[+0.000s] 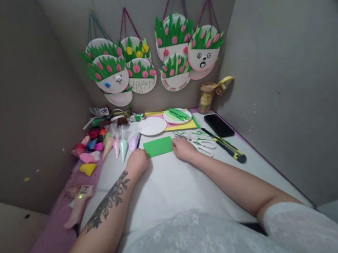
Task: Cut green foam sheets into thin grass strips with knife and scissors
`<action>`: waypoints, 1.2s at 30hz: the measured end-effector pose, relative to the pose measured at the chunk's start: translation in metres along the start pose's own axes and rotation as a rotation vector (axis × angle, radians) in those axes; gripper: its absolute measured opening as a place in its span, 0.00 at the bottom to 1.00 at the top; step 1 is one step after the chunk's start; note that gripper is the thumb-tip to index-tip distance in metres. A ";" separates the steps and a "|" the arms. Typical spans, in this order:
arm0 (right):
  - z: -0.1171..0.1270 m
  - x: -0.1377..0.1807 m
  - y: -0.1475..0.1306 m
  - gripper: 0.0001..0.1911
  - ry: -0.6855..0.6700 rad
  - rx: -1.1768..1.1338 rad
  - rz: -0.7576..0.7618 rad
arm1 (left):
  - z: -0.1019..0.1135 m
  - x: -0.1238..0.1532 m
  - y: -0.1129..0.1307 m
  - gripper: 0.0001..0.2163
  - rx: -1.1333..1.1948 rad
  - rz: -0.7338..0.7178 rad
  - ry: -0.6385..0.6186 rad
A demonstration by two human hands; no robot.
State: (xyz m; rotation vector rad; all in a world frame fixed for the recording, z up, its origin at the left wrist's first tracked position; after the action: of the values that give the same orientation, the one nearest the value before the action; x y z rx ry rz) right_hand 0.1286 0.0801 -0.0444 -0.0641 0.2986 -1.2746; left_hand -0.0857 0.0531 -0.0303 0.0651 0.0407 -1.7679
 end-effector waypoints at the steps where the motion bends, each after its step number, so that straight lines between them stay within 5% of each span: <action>1: 0.000 0.000 0.001 0.11 0.006 -0.017 0.005 | 0.002 0.002 0.001 0.14 -0.019 0.016 0.010; 4: -0.001 0.000 0.003 0.12 0.020 -0.081 0.035 | 0.009 0.009 0.005 0.15 -0.062 0.023 0.108; 11: -0.006 -0.003 0.005 0.20 0.059 -0.188 0.324 | 0.015 0.013 0.017 0.15 -0.038 -0.434 0.099; 16: -0.009 -0.002 0.003 0.19 0.052 -0.120 0.497 | 0.012 0.011 0.018 0.15 -0.068 -0.431 0.101; 28: 0.000 0.011 -0.019 0.18 -0.033 0.066 0.543 | 0.011 0.013 0.026 0.16 -0.113 -0.370 0.074; 36: 0.018 0.025 -0.023 0.20 -0.122 0.217 0.317 | 0.027 0.028 0.037 0.17 -0.155 -0.195 0.019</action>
State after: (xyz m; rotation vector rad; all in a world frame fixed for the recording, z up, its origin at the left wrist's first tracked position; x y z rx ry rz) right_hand 0.1181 0.0479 -0.0268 0.0875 0.0603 -0.9771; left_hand -0.0557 0.0162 -0.0053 -0.0358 0.2040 -1.9532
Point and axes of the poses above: each hand's wrist, its own x-axis away from the middle knuckle, its own z-axis out of the back of the hand, y = z × x, the point moved 2 cm from there along -x, towards the middle knuckle, and after that the axes turned 3 degrees about y, right-handed, at the moved point
